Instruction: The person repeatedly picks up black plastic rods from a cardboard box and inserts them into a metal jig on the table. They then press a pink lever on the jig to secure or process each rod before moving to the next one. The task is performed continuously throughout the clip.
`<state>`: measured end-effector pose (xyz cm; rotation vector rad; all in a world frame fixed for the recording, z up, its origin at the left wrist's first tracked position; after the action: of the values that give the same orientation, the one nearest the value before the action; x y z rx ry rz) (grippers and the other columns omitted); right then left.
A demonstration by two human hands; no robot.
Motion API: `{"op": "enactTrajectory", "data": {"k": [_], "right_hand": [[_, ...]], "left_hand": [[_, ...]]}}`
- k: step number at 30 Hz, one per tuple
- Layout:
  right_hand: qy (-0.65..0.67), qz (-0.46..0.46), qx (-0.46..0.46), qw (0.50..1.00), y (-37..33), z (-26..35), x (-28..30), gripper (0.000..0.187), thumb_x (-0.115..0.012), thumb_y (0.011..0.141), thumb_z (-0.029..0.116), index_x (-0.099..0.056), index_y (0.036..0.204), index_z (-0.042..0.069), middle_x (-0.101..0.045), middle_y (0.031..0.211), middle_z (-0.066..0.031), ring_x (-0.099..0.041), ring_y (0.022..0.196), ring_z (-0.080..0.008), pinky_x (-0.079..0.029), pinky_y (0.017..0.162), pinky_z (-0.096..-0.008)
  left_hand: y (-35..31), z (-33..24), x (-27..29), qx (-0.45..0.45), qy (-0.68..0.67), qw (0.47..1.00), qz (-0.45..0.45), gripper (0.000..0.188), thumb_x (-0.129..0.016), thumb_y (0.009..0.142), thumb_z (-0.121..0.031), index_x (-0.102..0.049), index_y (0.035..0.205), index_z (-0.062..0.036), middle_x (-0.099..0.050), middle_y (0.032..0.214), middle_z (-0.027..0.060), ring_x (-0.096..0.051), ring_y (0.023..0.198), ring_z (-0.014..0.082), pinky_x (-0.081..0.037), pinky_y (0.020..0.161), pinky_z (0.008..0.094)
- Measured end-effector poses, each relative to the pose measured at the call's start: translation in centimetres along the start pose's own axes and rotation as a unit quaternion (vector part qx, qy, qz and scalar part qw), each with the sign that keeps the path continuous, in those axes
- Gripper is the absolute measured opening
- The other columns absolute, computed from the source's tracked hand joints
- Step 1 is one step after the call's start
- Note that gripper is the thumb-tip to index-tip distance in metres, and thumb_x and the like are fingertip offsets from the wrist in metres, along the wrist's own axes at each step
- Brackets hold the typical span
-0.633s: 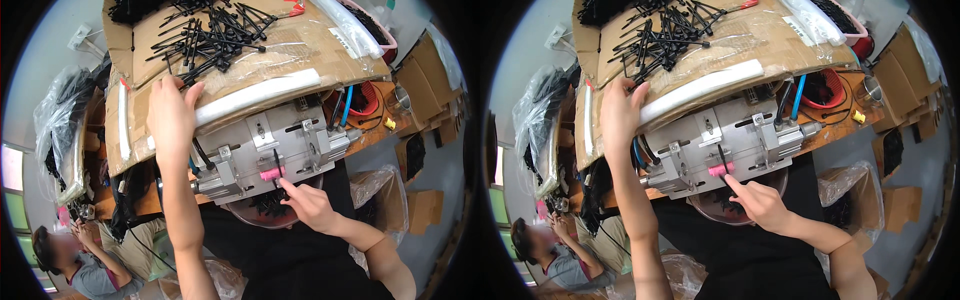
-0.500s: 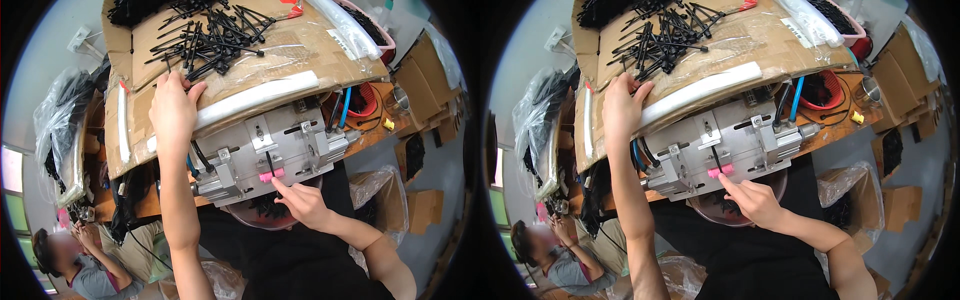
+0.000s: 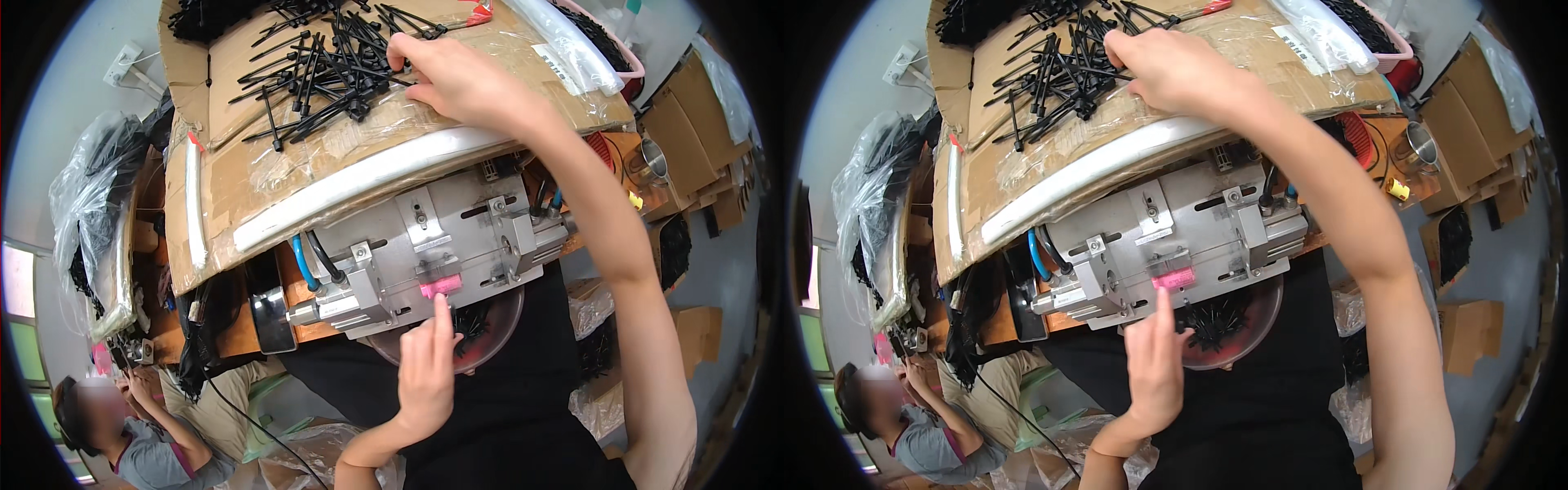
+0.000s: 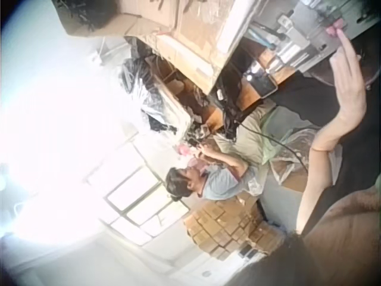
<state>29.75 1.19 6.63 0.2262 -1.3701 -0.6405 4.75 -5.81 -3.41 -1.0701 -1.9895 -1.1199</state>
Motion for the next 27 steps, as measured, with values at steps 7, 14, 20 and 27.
{"op": "enactTrajectory", "data": {"k": [7,14,20,27], "right_hand": [[0.329,0.018,-0.108,0.938,-3.7,-1.9,5.4,0.018,-0.061,0.09,0.009,-0.063,0.107,0.001,-0.061,0.08,-0.0024,-0.056,0.073,-0.0084,-0.046,0.063,-0.0233],[0.255,-0.069,-0.024,0.964,-16.1,7.3,5.2,0.031,-0.076,0.076,-0.004,-0.065,0.105,0.0,-0.068,0.09,-0.0092,-0.065,0.073,-0.019,-0.054,0.064,-0.0277],[0.189,-0.039,-0.059,0.979,-22.4,12.0,-2.1,0.063,-0.075,0.075,-0.004,-0.053,0.133,-0.007,-0.053,0.069,-0.0061,-0.053,0.057,-0.0179,-0.045,0.052,-0.0326],[0.16,0.006,-0.04,0.986,-21.9,12.8,-4.9,0.061,-0.073,0.08,0.005,-0.052,0.136,-0.003,-0.05,0.065,-0.0043,-0.054,0.056,-0.0158,-0.045,0.052,-0.0307]], "left_hand": [[0.8,0.5,-2.7,0.004,-0.014,0.999,0.05,0.07,-0.07,0.077,0.006,-0.042,0.141,0.0076,-0.055,0.1,0.0136,-0.051,0.089,0.0298,-0.046,0.079,0.0388],[3.8,1.8,0.9,-0.004,-0.045,0.995,0.087,0.066,-0.07,0.077,0.006,-0.049,0.139,-0.0008,-0.058,0.099,0.0137,-0.053,0.091,0.0307,-0.047,0.082,0.0395],[17.2,11.2,11.2,0.007,0.117,0.973,-0.199,0.018,-0.064,0.087,0.0,-0.067,0.104,-0.0046,-0.061,0.085,0.0081,-0.057,0.079,0.0208,-0.048,0.074,0.0315],[18.3,15.1,11.0,0.095,0.015,0.993,-0.074,0.019,-0.069,0.083,0.0,-0.065,0.101,-0.0018,-0.063,0.088,0.0074,-0.053,0.071,0.0137,-0.047,0.07,0.0282]]}}
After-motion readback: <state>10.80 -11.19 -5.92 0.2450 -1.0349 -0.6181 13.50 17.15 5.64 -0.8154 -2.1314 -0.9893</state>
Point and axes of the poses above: each hand's wrist, its own y-axis towards the middle knuckle, its own x-axis out of the back of the hand, z = x × y, the point moved 10 cm from there along y, towards the middle knuckle
